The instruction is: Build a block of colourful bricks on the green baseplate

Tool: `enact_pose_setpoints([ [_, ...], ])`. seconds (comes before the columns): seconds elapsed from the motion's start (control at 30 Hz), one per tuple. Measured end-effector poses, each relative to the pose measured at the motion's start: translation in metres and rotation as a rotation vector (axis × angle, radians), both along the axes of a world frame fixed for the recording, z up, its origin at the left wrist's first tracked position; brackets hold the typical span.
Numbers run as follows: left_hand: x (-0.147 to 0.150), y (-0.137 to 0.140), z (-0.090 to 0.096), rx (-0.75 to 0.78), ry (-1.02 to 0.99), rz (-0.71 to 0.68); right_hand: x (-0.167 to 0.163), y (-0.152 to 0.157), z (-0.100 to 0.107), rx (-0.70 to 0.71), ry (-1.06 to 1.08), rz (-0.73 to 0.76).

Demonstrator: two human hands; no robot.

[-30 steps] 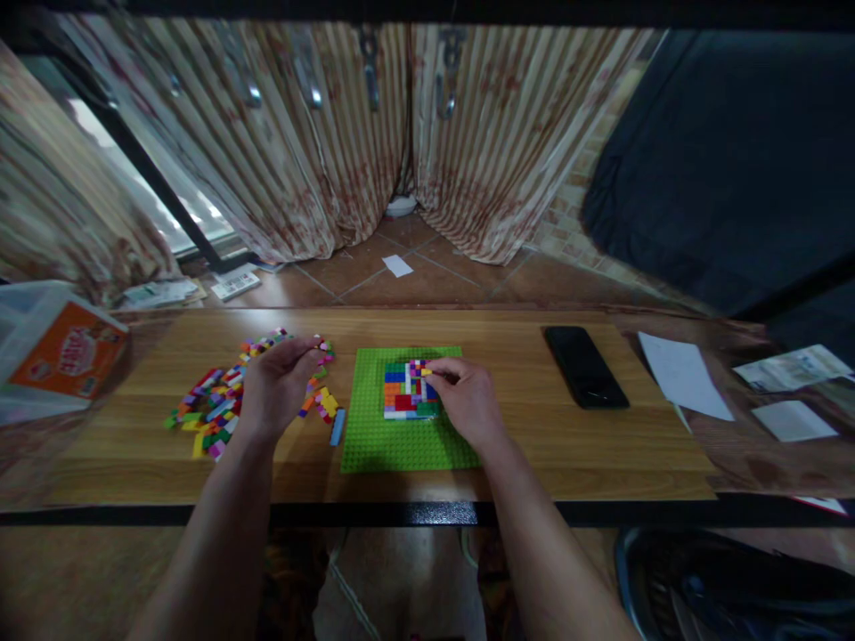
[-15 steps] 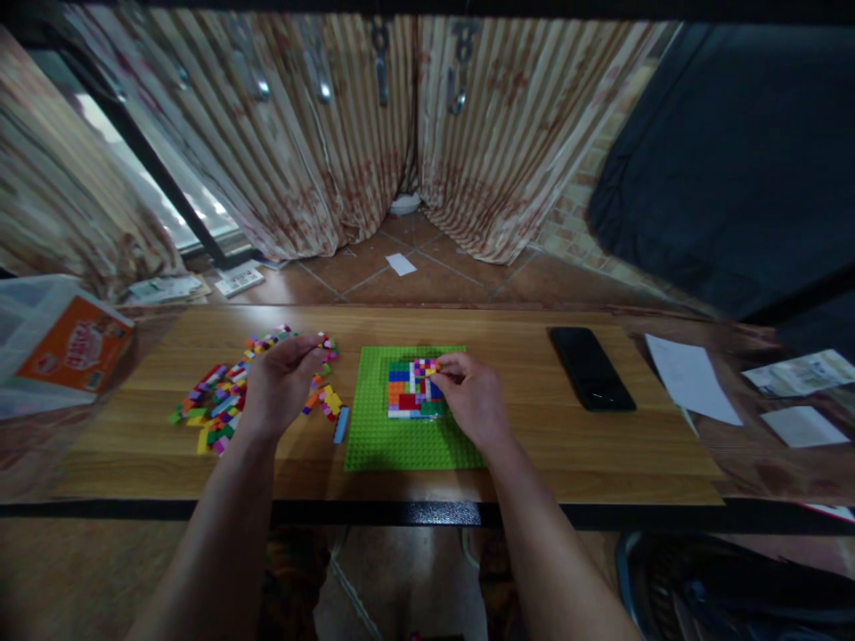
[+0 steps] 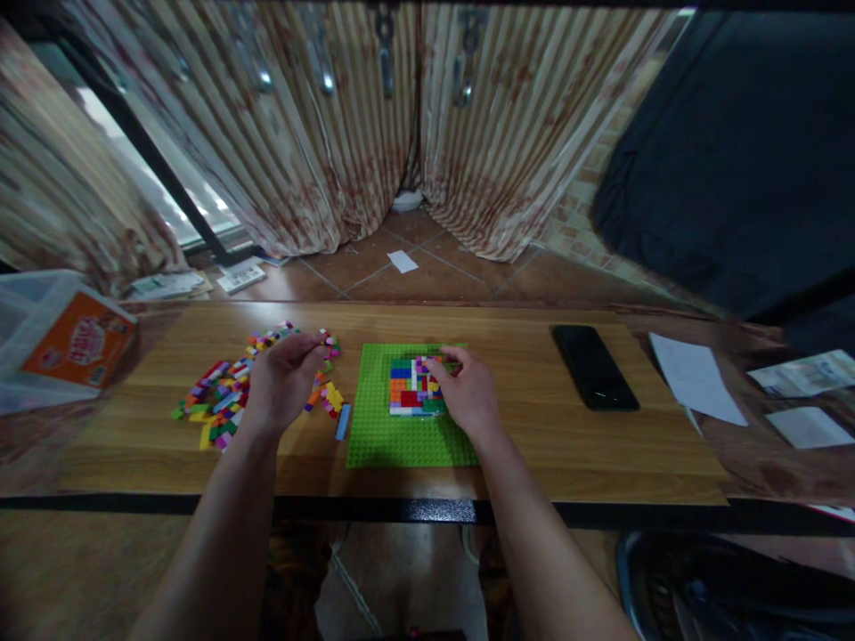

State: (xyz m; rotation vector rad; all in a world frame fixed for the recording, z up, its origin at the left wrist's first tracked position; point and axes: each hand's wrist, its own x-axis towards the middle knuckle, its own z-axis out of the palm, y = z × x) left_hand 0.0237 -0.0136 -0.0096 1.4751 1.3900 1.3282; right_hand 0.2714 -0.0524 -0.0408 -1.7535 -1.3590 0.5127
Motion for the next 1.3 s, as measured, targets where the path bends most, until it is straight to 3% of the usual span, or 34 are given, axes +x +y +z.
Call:
enact_pose_setpoints([
  [0.17, -0.001, 0.001, -0.003, 0.012, -0.031, 0.006, 0.006, -0.004, 0.004, 0.012, 0.082, -0.007],
  [0.4, -0.002, 0.000, -0.001, 0.037, 0.088, 0.004, 0.026, -0.017, 0.004, 0.006, 0.106, 0.291],
  [0.57, -0.003, 0.000, -0.003, 0.060, 0.109, -0.016, 0.028, -0.017, 0.002, -0.040, 0.036, 0.352],
  [0.9, -0.005, 0.003, -0.006, 0.054, 0.209, -0.011, 0.021, -0.017, 0.006, 0.010, 0.030, 0.290],
  [1.3, -0.007, 0.003, -0.011, 0.032, 0.221, -0.010, 0.004, -0.005, 0.001, 0.024, 0.341, 0.111],
])
